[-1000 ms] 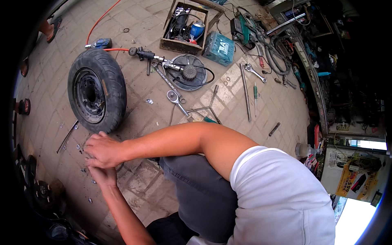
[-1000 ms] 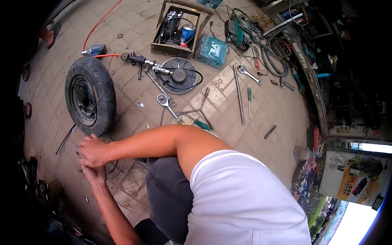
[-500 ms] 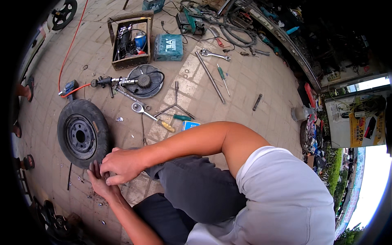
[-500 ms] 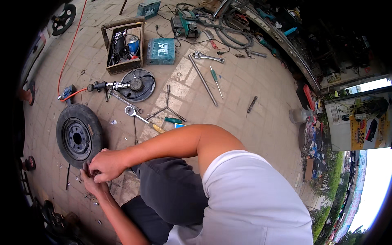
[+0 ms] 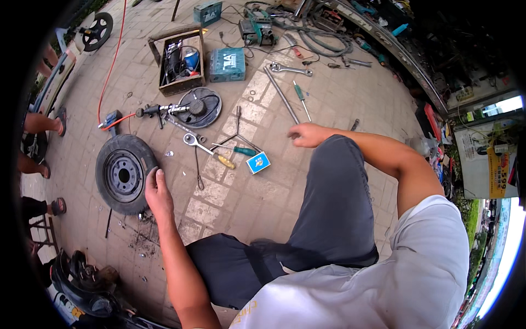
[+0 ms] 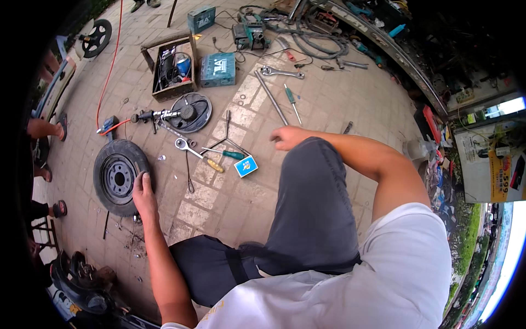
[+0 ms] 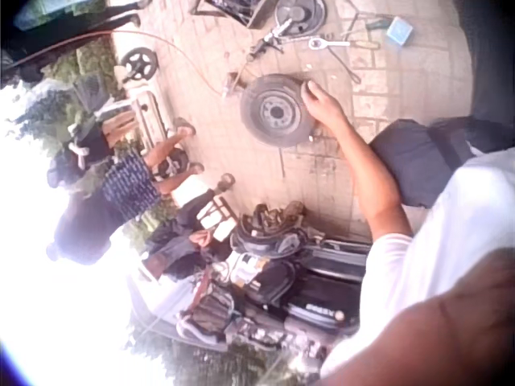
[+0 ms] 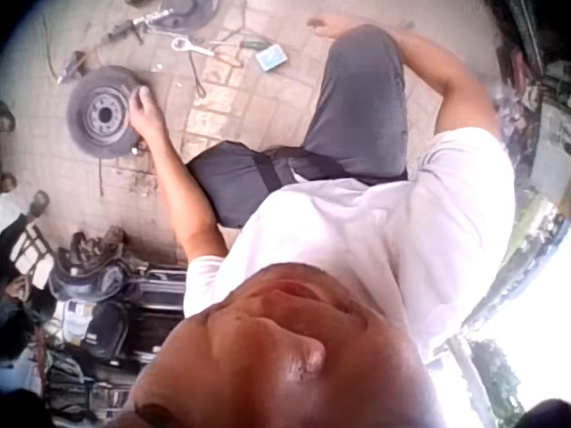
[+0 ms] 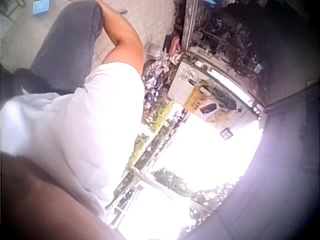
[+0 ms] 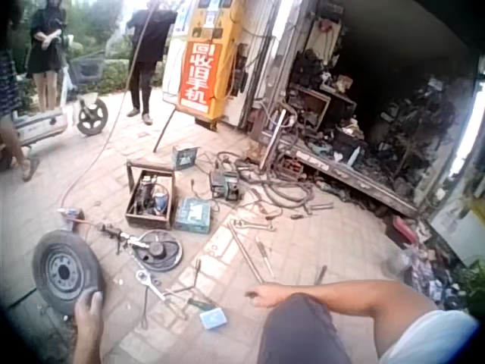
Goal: The person removes an inner tube from a motorcycle tire, replaces it with a new tube, and then uses a pressure gauge tool to inflate the tire.
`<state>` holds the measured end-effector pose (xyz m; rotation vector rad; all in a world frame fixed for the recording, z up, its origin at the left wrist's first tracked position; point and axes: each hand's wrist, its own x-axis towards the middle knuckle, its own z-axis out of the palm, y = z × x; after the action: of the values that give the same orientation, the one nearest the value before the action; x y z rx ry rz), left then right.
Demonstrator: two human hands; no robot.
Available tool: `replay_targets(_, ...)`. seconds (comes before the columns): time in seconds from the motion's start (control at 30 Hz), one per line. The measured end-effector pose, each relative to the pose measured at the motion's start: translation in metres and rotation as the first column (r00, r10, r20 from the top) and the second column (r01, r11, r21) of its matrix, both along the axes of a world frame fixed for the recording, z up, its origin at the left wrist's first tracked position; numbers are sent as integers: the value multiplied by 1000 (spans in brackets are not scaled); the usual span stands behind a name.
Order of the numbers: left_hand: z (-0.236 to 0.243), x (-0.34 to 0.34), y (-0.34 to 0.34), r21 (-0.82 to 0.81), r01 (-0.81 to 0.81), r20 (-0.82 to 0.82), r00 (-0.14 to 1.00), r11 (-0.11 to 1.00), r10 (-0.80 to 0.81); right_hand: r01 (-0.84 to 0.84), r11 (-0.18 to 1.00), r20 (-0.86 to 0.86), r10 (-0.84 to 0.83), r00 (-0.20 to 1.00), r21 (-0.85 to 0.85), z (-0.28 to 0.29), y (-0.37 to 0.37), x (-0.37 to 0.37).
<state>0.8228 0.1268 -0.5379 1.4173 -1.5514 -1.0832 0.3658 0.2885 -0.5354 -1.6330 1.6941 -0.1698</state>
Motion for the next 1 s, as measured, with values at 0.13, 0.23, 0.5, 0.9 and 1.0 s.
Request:
replay_targets(0.13,24,-46,9,7,135,236,963,991,-133,174,981,-275,-143,951,92,-46,29,-99)
replay_targets(0.23,54,-78,26,82,253,341,902,964,-266,154,988,-169,-157,973,-32,-70,19,-107)
replay_targets(0.5,69,-184,79,205,490,612,612,847,-502,374,913,-50,-371,927,165,-41,42,-200)
replay_targets(0.9,271,-321,184,553,431,232,742,713,-629,562,745,-31,-592,805,360,259,271,-274)
replay_targets(1.0,319,-391,138,545,511,264,648,665,-715,736,583,-85,-761,643,345,293,348,-309)
